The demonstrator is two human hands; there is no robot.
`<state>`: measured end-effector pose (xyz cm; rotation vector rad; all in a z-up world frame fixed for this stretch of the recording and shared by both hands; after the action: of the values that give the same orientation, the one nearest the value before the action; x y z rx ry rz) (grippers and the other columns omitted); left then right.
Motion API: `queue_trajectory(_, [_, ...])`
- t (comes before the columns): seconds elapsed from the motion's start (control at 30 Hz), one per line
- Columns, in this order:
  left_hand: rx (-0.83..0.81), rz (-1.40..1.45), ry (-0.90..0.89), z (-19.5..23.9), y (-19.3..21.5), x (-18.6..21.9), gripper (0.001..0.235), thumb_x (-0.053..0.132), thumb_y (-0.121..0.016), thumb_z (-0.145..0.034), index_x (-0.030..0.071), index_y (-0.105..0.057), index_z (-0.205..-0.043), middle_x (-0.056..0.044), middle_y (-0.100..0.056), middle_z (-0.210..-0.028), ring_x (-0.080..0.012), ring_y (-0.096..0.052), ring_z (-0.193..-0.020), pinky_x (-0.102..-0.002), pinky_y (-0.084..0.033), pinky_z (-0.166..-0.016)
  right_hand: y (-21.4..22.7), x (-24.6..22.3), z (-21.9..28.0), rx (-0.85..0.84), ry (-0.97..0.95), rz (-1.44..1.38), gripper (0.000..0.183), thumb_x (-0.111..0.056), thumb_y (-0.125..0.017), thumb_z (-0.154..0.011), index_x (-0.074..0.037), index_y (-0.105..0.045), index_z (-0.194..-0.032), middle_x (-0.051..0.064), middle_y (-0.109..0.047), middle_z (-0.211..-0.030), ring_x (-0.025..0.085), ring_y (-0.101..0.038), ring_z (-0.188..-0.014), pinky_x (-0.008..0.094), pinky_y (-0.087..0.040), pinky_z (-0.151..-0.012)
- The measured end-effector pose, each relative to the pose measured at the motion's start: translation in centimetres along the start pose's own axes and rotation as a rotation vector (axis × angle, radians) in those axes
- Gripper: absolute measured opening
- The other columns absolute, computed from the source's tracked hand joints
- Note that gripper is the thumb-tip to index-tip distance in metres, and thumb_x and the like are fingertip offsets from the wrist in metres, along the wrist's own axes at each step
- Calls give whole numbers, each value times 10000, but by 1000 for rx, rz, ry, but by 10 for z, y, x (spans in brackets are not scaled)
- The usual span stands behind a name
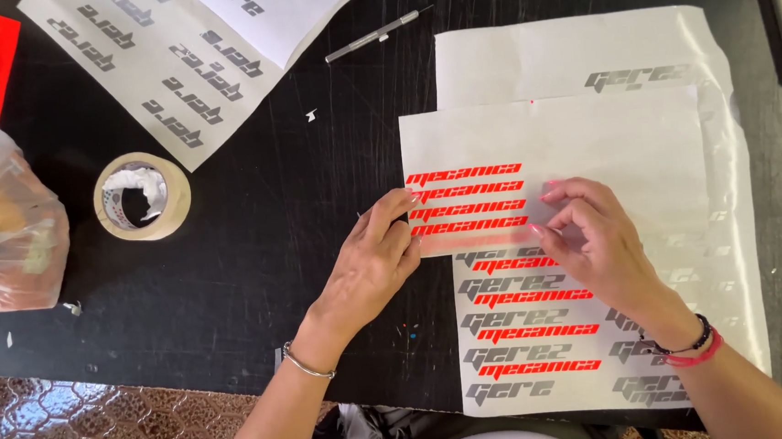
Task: Applying transfer tape to rows of red vinyl stickers on a sheet to prepare them for application.
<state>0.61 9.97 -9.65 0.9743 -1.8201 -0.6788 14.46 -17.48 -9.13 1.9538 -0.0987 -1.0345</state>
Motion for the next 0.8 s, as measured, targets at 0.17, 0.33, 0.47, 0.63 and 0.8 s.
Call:
queue_trajectory(0.17, [14, 1, -3, 1, -2, 0, 281, 112, -698, -968, 43, -547, -741, -78, -552, -1336, -222, -648, -1285, -398, -499, -1125, 1, -2, 1, -16, -34, -10, 237, -225, -761, -955, -40, -668, -841, 97, -667, -1157, 329, -629, -1313, 412, -553, -1015])
queue_trajectory(0.33, [57, -76, -25, 3, -16, 0, 240, 123, -683, -942, 38, -543, -767, -121, -542, -1321, -263, -680, -1192, -437, -519, -1105, -2, -1, 2, 1, -8, 40, 220, -207, -778, -942, -48, -651, -858, 75, -649, -1170, 320, -626, -1314, 402, -542, -1043])
queue_trajectory(0.47, [97, -322, 117, 3, -12, 4, 287, 224, -768, -845, 71, -619, -1037, -149, -517, -1374, -336, -545, -1317, -548, -423, -1134, -6, 1, 1, 15, 27, 57, 202, -179, -796, -922, -55, -649, -859, 78, -640, -1168, 321, -628, -1302, 398, -542, -1048])
queue_trajectory(0.63, [-7, -370, -191, -5, -17, 41, 336, 98, -782, -818, 87, -724, -1149, -113, -609, -1246, -349, -510, -1313, -665, -377, -1133, -8, 2, 0, 46, 53, 89, 235, -190, -823, -904, -60, -630, -873, 75, -629, -1166, 313, -629, -1289, 392, -551, -1042])
queue_trajectory(0.8, [-54, -311, -323, -28, -55, 54, 137, 66, -676, -959, 72, -663, -1095, -52, -581, -1087, -258, -514, -1104, -494, -429, -1049, -10, 9, 0, 49, 87, 72, 237, -207, -819, -892, -89, -613, -901, 48, -613, -1178, 297, -629, -1253, 404, -543, -1039])
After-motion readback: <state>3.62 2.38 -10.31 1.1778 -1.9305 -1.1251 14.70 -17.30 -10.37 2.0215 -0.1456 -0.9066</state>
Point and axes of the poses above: each hand's wrist, its own z-axis away from the middle knuckle, its own y-axis out of the back of the hand, x = y × z, the point moved 1 cm from there along -z, towards the middle knuckle
